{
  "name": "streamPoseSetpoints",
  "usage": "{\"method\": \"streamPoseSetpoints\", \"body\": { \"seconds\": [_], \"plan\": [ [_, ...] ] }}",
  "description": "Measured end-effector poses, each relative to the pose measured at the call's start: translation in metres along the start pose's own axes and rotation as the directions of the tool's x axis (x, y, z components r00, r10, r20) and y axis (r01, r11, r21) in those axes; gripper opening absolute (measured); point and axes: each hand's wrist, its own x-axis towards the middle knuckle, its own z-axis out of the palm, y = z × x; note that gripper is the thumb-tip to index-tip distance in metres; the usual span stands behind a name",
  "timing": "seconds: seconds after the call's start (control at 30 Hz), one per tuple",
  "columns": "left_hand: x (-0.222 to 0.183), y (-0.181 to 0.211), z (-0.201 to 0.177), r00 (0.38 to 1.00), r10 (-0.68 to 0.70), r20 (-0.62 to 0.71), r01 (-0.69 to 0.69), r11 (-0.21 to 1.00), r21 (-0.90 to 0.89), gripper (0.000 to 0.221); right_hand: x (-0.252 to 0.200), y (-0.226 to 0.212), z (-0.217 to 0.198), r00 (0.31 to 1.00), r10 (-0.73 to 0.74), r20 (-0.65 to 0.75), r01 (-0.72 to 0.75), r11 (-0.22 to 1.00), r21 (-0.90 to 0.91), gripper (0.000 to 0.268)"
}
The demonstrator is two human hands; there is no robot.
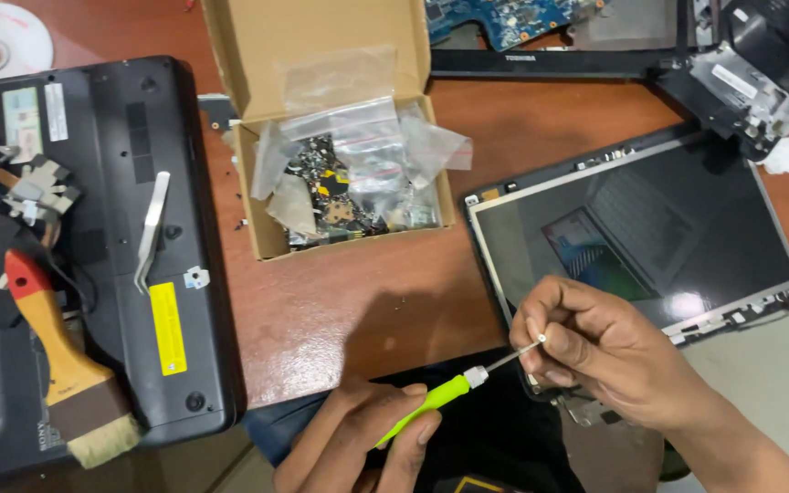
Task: Technician repairing a laptop screen assembly by using a screwdriver to secure components and sorting through replacement parts.
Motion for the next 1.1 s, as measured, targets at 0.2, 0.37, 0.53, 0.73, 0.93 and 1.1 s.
{"method": "streamPoseSetpoints", "body": {
  "seconds": [0.2, 0.37, 0.53, 0.73, 0.93, 1.1],
  "plan": [
    [-0.005, 0.0, 0.002, 0.999, -0.04, 0.017, 0.039, 0.999, 0.005, 0.017, -0.006, -0.009, 0.008, 0.996, -0.093, 0.018, 0.094, 0.958, -0.273, 0.023],
    [0.001, -0.004, 0.005, 0.956, 0.288, -0.051, -0.291, 0.955, -0.058, 0.009, -0.013, -0.009, 0.007, 0.99, -0.129, -0.064, 0.07, 0.817, -0.572, 0.023],
    [0.006, -0.012, 0.01, 0.928, 0.367, -0.055, -0.37, 0.899, -0.235, 0.01, -0.015, -0.01, 0.011, 0.982, -0.147, -0.12, 0.032, 0.752, -0.659, 0.023],
    [0.017, -0.013, 0.003, 0.949, 0.312, -0.045, -0.31, 0.898, -0.312, 0.004, -0.02, -0.007, 0.019, 0.964, -0.176, -0.199, -0.011, 0.723, -0.691, 0.02],
    [0.013, -0.057, 0.029, 0.955, 0.283, -0.088, -0.294, 0.869, -0.398, 0.011, -0.033, -0.01, 0.031, 0.951, -0.161, -0.264, -0.103, 0.639, -0.762, 0.033],
    [0.007, -0.07, 0.028, 0.979, 0.195, -0.063, -0.205, 0.909, -0.362, 0.012, -0.039, -0.022, 0.025, 0.855, 0.09, -0.511, -0.504, 0.379, -0.776, 0.055]
  ]
}}
